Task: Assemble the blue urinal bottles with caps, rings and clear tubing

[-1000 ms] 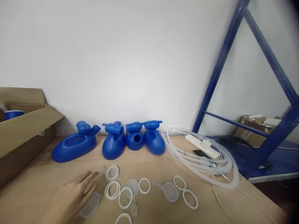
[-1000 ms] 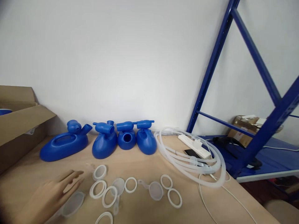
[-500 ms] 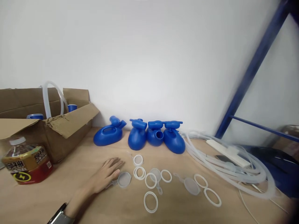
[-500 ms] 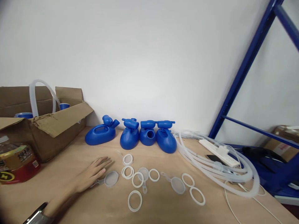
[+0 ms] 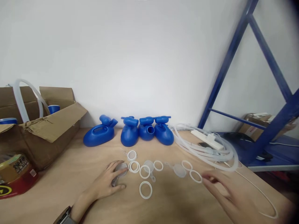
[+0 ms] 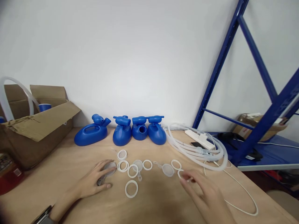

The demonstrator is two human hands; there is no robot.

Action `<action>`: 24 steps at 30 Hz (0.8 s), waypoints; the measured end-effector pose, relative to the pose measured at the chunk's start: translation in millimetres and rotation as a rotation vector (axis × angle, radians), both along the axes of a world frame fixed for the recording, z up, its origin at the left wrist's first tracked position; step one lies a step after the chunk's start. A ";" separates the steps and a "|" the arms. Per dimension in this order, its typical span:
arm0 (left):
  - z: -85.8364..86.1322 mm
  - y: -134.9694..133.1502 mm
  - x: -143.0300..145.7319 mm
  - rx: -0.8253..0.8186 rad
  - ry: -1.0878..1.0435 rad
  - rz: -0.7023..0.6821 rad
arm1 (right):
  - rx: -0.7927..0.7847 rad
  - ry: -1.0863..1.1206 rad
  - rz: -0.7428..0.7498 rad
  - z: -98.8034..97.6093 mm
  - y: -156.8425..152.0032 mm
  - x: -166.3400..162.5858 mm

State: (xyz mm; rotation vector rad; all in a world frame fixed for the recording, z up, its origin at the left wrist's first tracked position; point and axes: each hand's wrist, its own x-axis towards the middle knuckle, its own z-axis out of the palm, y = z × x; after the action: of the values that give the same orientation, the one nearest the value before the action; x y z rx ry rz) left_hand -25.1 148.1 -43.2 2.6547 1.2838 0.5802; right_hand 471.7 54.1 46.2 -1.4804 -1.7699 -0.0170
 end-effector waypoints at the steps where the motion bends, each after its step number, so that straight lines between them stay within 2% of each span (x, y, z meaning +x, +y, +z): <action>1: -1.2 -0.5 2.4 0.014 0.006 -0.007 | -0.058 -0.020 0.014 -12.1 15.2 4.1; 6: -5.0 1.5 6.2 0.069 0.008 0.028 | -0.400 -0.217 -0.046 -80.4 70.7 36.6; 9: -8.1 6.4 1.4 0.123 -0.010 0.112 | -0.508 -0.229 0.031 -93.7 85.2 39.5; 15: -20.6 18.0 -8.9 0.148 -0.114 0.404 | -0.550 -0.134 0.216 -67.8 97.6 -10.3; 18: -26.1 20.2 -12.3 0.077 -0.098 0.485 | -0.606 -0.065 0.411 -53.5 109.6 -35.2; 20: -28.9 20.3 -14.3 0.027 -0.077 0.506 | -0.569 0.017 0.478 -44.2 131.0 -44.4; 22: -31.4 20.0 -16.5 -0.005 -0.060 0.510 | -0.442 0.102 0.370 -35.0 166.2 -49.0; 24: -33.4 19.6 -18.8 -0.010 -0.048 0.497 | -0.334 0.149 0.117 -26.9 210.5 -51.6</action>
State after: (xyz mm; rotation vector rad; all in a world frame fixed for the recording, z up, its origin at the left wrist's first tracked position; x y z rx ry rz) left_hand -43.9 167.7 -76.6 2.2897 1.9356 0.6840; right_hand 420.1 264.5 19.3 -1.5593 -1.7942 0.4581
